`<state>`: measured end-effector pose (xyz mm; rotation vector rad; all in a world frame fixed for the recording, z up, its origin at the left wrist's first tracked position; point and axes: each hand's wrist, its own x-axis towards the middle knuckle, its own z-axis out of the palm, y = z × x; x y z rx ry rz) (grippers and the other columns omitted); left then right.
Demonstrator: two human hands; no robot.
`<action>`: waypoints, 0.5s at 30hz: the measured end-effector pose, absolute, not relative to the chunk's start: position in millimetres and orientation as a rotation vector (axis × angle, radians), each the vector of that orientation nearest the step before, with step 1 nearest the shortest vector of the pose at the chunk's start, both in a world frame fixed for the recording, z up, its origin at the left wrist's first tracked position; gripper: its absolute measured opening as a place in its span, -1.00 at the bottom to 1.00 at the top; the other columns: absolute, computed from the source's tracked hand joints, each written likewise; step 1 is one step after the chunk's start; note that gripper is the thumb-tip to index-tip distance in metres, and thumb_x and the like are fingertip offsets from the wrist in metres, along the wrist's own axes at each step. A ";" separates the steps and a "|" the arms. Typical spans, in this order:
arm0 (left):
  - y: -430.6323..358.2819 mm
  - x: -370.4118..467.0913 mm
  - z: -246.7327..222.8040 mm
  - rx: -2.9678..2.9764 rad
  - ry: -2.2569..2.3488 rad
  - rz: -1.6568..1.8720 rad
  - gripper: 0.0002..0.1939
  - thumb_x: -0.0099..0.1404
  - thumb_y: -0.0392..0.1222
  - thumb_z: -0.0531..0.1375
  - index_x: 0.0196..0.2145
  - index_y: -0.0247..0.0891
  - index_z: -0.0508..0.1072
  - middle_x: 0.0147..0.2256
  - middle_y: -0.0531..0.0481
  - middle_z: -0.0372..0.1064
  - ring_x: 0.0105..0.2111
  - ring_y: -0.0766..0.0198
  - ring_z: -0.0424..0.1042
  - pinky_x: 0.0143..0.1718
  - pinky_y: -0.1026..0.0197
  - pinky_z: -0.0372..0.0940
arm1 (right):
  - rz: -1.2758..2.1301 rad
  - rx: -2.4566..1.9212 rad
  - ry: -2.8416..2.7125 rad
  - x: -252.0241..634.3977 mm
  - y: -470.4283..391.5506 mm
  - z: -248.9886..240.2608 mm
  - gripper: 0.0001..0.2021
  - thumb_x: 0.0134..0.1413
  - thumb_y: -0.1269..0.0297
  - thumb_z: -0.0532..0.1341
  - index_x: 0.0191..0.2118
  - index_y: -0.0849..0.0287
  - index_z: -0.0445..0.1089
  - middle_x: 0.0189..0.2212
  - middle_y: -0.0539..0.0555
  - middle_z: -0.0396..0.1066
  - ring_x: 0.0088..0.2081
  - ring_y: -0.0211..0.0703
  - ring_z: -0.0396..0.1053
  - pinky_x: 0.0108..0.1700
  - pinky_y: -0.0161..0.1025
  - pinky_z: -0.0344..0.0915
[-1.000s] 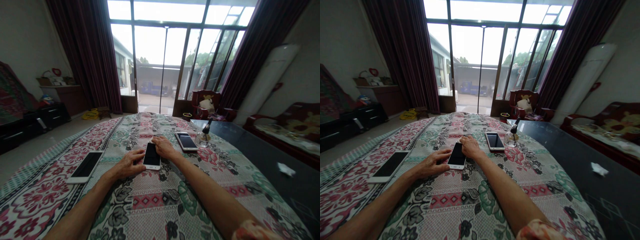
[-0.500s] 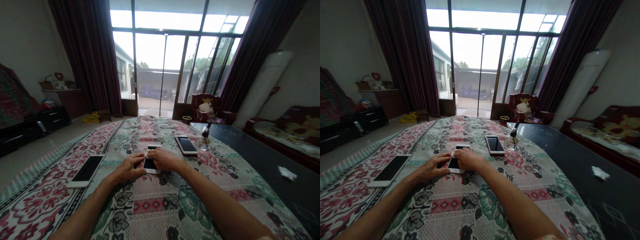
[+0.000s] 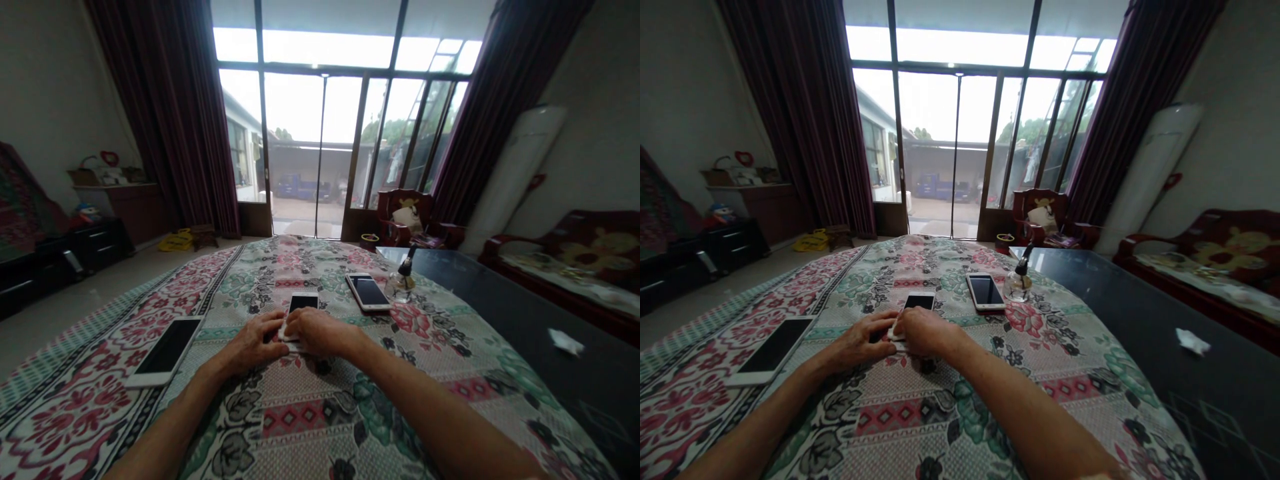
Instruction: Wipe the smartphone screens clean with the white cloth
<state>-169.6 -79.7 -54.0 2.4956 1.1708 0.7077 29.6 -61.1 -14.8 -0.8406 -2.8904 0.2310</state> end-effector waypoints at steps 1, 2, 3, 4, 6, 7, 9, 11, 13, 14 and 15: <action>-79.6 -169.7 -53.3 2.480 1.170 0.695 -0.56 0.18 -0.08 0.23 0.04 -0.04 0.42 0.15 -0.02 0.26 0.13 0.03 0.24 0.16 0.01 0.15 | 0.230 -0.875 -2.847 30.6 -58.4 -15.7 -0.81 0.00 0.43 0.21 -0.25 0.10 0.50 -0.21 0.09 0.45 -0.18 -0.17 0.36 -0.21 -0.33 0.21; -79.4 -169.9 -53.0 2.465 1.177 0.686 -0.54 0.18 -0.07 0.23 0.06 -0.04 0.41 0.16 -0.02 0.25 0.14 0.02 0.23 0.17 0.00 0.13 | 0.227 -0.910 -2.805 31.6 -55.8 -16.5 -0.79 0.03 0.43 0.18 -0.22 0.10 0.50 -0.19 0.10 0.43 -0.17 -0.17 0.36 -0.21 -0.34 0.21; -79.2 -170.1 -53.1 2.454 1.188 0.678 -0.52 0.18 -0.05 0.23 0.07 -0.05 0.40 0.16 -0.03 0.24 0.14 0.02 0.23 0.17 0.00 0.12 | 0.220 -0.938 -2.767 32.5 -53.4 -17.2 -0.76 0.06 0.44 0.15 -0.19 0.10 0.50 -0.17 0.10 0.42 -0.16 -0.18 0.35 -0.20 -0.34 0.20; -79.0 -170.3 -53.4 2.447 1.199 0.670 -0.51 0.17 -0.04 0.23 0.07 -0.06 0.40 0.17 -0.04 0.24 0.15 0.02 0.22 0.18 0.00 0.11 | 0.208 -0.960 -2.739 33.3 -51.1 -17.7 -0.74 0.09 0.46 0.12 -0.17 0.10 0.50 -0.17 0.11 0.41 -0.15 -0.18 0.35 -0.19 -0.34 0.20; -78.7 -170.7 -54.8 2.440 1.225 0.663 -0.49 0.16 -0.01 0.24 0.08 -0.08 0.39 0.18 -0.06 0.22 0.16 0.01 0.20 0.19 0.00 0.09 | 0.153 -1.014 -2.707 34.5 -47.1 -18.3 -0.72 0.12 0.47 0.08 -0.15 0.13 0.49 -0.18 0.12 0.41 -0.15 -0.19 0.35 -0.16 -0.33 0.19; -78.6 -170.8 -55.5 2.432 1.248 0.669 -0.47 0.15 0.00 0.24 0.09 -0.10 0.38 0.18 -0.08 0.22 0.16 0.00 0.20 0.19 -0.02 0.09 | 0.112 -1.061 -2.693 34.9 -45.2 -18.5 -0.73 0.13 0.47 0.07 -0.17 0.16 0.48 -0.20 0.13 0.42 -0.16 -0.18 0.35 -0.15 -0.33 0.18; -78.4 -170.9 -56.6 2.416 1.282 0.682 -0.43 0.15 0.02 0.24 0.12 -0.13 0.36 0.17 -0.11 0.23 0.17 -0.01 0.19 0.19 -0.04 0.08 | 0.027 -1.181 -2.650 35.8 -41.4 -18.8 -0.75 0.17 0.45 0.04 -0.21 0.21 0.48 -0.22 0.16 0.43 -0.17 -0.17 0.36 -0.14 -0.31 0.18; -78.1 -170.8 -57.0 2.419 1.260 0.682 -0.42 0.16 0.02 0.24 0.13 -0.13 0.35 0.17 -0.11 0.23 0.16 0.01 0.20 0.19 -0.02 0.09 | -0.034 -1.265 -2.598 37.6 -37.6 -19.4 -0.75 0.20 0.42 0.02 -0.23 0.21 0.46 -0.22 0.16 0.45 -0.16 -0.15 0.36 -0.13 -0.30 0.17; -77.8 -170.5 -56.6 2.430 1.211 0.685 -0.44 0.18 0.02 0.23 0.12 -0.13 0.35 0.17 -0.09 0.24 0.15 0.04 0.21 0.18 0.02 0.10 | -0.056 -1.298 -2.570 40.7 -33.9 -20.7 -0.74 0.21 0.41 0.00 -0.21 0.20 0.45 -0.19 0.16 0.45 -0.13 -0.13 0.35 -0.10 -0.28 0.16; -77.7 -170.4 -56.4 2.430 1.195 0.689 -0.45 0.18 0.02 0.23 0.12 -0.12 0.36 0.16 -0.09 0.24 0.15 0.04 0.22 0.17 0.03 0.11 | -0.054 -1.294 -2.571 42.5 -32.1 -21.7 -0.74 0.21 0.41 0.00 -0.20 0.20 0.45 -0.18 0.16 0.45 -0.12 -0.13 0.35 -0.09 -0.28 0.16; -77.5 -170.4 -56.2 2.420 1.201 0.697 -0.45 0.17 0.02 0.24 0.11 -0.10 0.37 0.16 -0.07 0.25 0.15 0.05 0.22 0.17 0.03 0.11 | -0.042 -1.277 -2.583 44.3 -30.4 -22.8 -0.73 0.21 0.42 0.00 -0.19 0.20 0.44 -0.17 0.16 0.45 -0.11 -0.13 0.35 -0.07 -0.28 0.15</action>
